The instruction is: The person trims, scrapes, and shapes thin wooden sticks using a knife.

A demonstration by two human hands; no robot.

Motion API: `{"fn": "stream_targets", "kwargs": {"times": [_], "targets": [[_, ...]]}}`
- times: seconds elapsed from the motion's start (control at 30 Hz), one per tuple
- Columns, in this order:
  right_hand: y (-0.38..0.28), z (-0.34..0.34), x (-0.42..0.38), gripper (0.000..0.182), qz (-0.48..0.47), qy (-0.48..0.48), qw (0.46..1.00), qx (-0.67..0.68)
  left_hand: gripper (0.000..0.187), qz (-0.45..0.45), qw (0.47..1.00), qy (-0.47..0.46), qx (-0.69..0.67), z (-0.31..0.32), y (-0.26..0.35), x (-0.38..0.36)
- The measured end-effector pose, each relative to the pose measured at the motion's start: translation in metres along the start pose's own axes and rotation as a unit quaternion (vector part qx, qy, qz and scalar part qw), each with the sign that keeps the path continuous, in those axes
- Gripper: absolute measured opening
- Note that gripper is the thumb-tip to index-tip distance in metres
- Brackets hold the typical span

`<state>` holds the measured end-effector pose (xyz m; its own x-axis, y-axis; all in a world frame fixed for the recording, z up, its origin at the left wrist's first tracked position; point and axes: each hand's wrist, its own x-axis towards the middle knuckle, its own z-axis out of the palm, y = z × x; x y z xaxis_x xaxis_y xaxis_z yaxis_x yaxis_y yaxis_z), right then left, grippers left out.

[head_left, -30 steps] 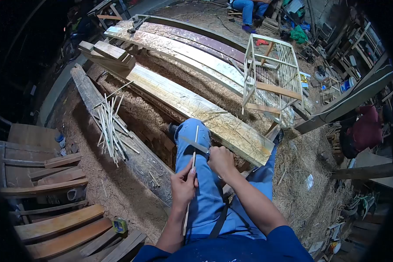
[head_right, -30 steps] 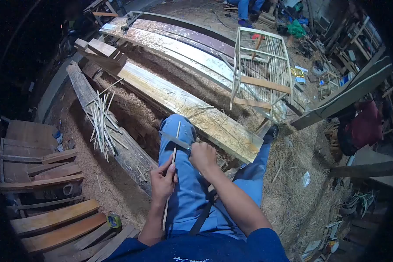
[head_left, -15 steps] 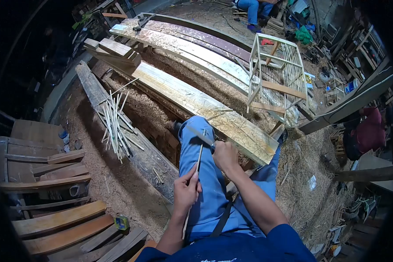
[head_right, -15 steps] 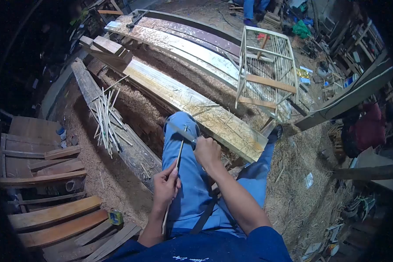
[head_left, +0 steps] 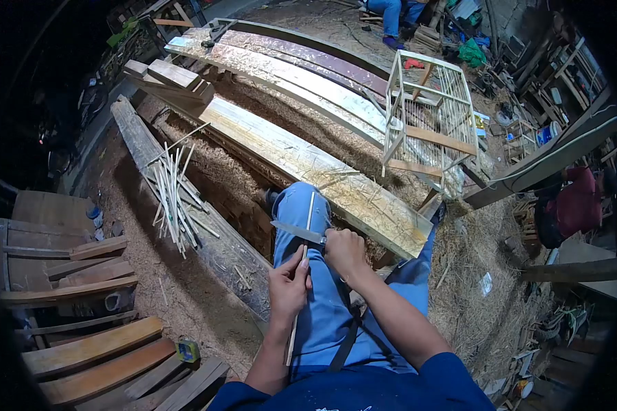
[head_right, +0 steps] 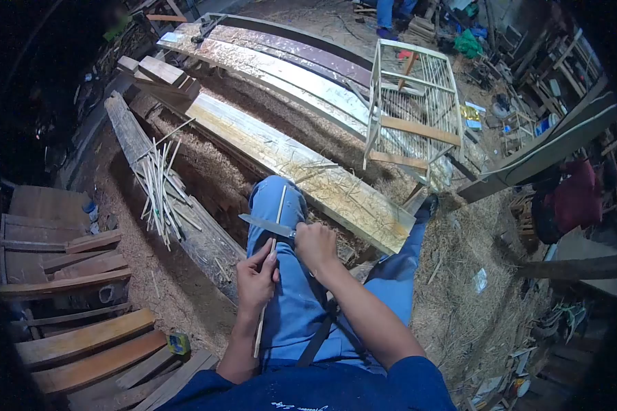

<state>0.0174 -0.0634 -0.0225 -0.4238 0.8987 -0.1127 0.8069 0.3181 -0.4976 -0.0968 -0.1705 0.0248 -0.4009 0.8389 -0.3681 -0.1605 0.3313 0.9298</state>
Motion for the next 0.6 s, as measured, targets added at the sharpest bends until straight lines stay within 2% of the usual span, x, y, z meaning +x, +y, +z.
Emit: {"fn": "stream_targets", "kwargs": {"times": [0.1,0.3,0.33,0.43,0.5,0.6], "targets": [[0.002,0.007,0.002,0.01,0.024,0.024,0.999,-0.021,0.035,0.012,1.0,-0.003,0.01,-0.002,-0.005,-0.007],[0.01,0.007,0.017,0.013,0.041,0.013,0.999,-0.015,0.035,-0.002,1.0,0.005,0.015,-0.005,-0.007,-0.029],[0.01,0.006,0.021,0.014,0.068,-0.009,0.998,-0.013,0.035,0.003,1.0,0.004,0.011,-0.004,-0.008,-0.029],[0.013,-0.003,0.037,0.014,0.107,0.007,0.994,0.014,0.034,0.001,1.0,-0.001,0.022,-0.008,-0.011,-0.038],[0.01,-0.005,0.035,0.015,0.105,0.003,0.994,0.033,0.034,-0.047,0.999,-0.001,0.019,-0.011,-0.007,-0.052],[0.005,-0.004,0.023,0.014,0.072,0.047,0.996,0.009,0.033,-0.042,0.999,-0.004,0.012,-0.01,0.001,-0.041]]}}
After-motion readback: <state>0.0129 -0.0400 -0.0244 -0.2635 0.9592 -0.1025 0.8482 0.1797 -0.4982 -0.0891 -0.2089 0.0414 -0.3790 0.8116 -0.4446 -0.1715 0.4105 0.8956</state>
